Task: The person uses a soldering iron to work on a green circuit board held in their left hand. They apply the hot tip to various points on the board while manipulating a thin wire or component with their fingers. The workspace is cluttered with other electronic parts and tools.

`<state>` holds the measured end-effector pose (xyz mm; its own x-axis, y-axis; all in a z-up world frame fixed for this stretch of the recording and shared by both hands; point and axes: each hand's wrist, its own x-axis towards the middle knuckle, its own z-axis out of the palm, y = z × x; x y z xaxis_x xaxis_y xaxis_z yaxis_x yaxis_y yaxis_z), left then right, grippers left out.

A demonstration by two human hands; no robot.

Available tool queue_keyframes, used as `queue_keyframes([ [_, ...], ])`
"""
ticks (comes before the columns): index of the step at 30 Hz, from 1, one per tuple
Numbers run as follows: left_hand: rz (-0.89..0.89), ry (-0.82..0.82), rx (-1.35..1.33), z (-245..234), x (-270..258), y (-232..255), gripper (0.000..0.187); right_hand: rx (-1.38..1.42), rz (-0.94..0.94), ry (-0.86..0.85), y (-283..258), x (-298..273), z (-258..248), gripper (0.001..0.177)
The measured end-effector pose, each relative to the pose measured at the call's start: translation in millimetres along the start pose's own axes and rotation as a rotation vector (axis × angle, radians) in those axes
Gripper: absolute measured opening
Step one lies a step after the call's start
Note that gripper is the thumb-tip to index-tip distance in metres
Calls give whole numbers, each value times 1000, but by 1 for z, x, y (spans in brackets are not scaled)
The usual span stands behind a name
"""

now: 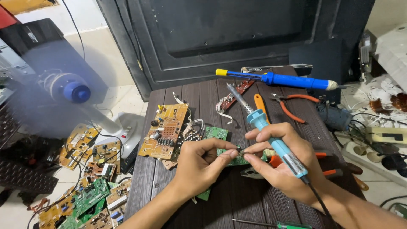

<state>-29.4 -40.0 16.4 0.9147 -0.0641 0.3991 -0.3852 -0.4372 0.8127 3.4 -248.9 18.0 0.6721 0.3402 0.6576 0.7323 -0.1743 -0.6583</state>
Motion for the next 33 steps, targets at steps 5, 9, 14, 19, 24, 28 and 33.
queue_keyframes([
  [5,46,-2,0,-1,-1,3,14,-16,-10,27,-1,0,0,42],
  [9,75,-15,27,0,-2,0,9,-25,-30,8,-2,-1,0,43],
  [14,70,-58,44,1,-2,0,8,68,41,5,1,-5,2,46],
  [19,148,-83,171,3,-4,-1,3,130,49,-15,3,-6,1,44],
  [24,222,-53,343,5,-5,1,7,85,26,-17,-1,-3,1,42],
  [28,326,69,417,9,-5,4,9,170,50,-20,1,-5,1,43],
  [33,639,154,592,6,-3,7,5,272,125,-22,4,-8,2,44],
])
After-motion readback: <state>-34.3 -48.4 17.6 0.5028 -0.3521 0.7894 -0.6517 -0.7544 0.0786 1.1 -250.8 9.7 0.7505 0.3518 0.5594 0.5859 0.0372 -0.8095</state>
